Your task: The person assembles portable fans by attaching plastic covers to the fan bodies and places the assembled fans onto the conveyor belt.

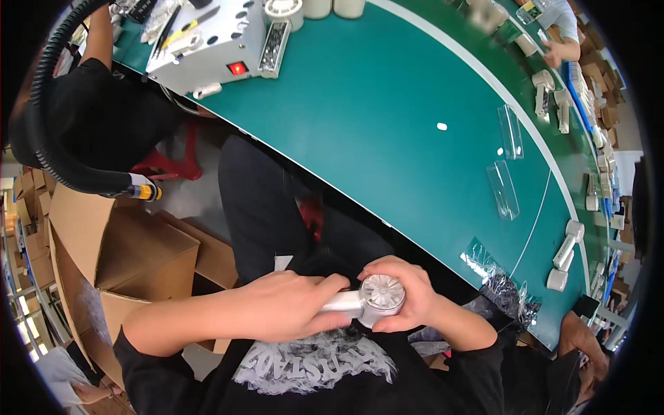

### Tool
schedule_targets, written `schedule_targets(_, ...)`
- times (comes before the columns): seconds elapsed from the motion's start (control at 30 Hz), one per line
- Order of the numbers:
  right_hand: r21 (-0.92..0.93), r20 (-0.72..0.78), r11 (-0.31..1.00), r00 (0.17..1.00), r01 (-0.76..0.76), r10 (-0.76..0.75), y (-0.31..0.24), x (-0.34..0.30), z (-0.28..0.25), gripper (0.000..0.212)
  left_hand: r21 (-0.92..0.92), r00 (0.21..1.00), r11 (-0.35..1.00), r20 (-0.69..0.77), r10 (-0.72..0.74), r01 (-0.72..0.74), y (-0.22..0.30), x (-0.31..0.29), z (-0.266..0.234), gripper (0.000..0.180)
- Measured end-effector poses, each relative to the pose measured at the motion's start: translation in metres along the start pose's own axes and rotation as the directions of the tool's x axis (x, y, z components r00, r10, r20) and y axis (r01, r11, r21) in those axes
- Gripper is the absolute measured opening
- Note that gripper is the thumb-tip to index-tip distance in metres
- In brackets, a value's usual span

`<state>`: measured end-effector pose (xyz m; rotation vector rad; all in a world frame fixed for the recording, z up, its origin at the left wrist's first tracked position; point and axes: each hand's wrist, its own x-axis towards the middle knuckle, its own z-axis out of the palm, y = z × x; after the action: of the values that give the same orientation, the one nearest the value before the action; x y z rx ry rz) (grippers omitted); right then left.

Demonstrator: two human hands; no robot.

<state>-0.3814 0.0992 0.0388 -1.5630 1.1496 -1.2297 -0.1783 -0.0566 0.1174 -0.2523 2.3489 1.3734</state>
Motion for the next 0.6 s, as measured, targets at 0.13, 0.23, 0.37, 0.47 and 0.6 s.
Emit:
schedule_targets(0.13,0.159,-0.056,0.981,0.992,-0.107,0.117,0.016,-0.030,0.023,0.069,-0.191,0.992,0.982,0.127,0.023,0.002,-0.018,0.007,0.015,0.046)
schedule_targets(0.23,0.153,-0.174,0.987,0.982,-0.043,0.069,0.018,-0.039,0.033,0.058,-0.181,0.986,0.983,0.170,-0.005,0.036,-0.015,0.019,0.025,0.044)
schedule_targets(0.37,0.106,-0.162,0.994,0.985,-0.039,0.056,0.017,-0.034,0.026,0.051,-0.153,0.970,0.987,0.244,-0.010,0.049,-0.014,0.030,0.017,0.040)
schedule_targets(0.47,0.092,-0.207,0.996,0.978,-0.012,0.031,0.011,-0.025,0.010,0.054,-0.172,0.984,0.984,0.161,0.074,-0.046,-0.012,0.038,0.008,0.040)
schedule_targets(0.6,-0.134,-0.024,0.990,0.999,-0.039,0.036,-0.027,0.004,-0.033,0.061,-0.164,0.989,0.978,0.049,0.142,-0.133,0.001,0.038,0.001,0.045)
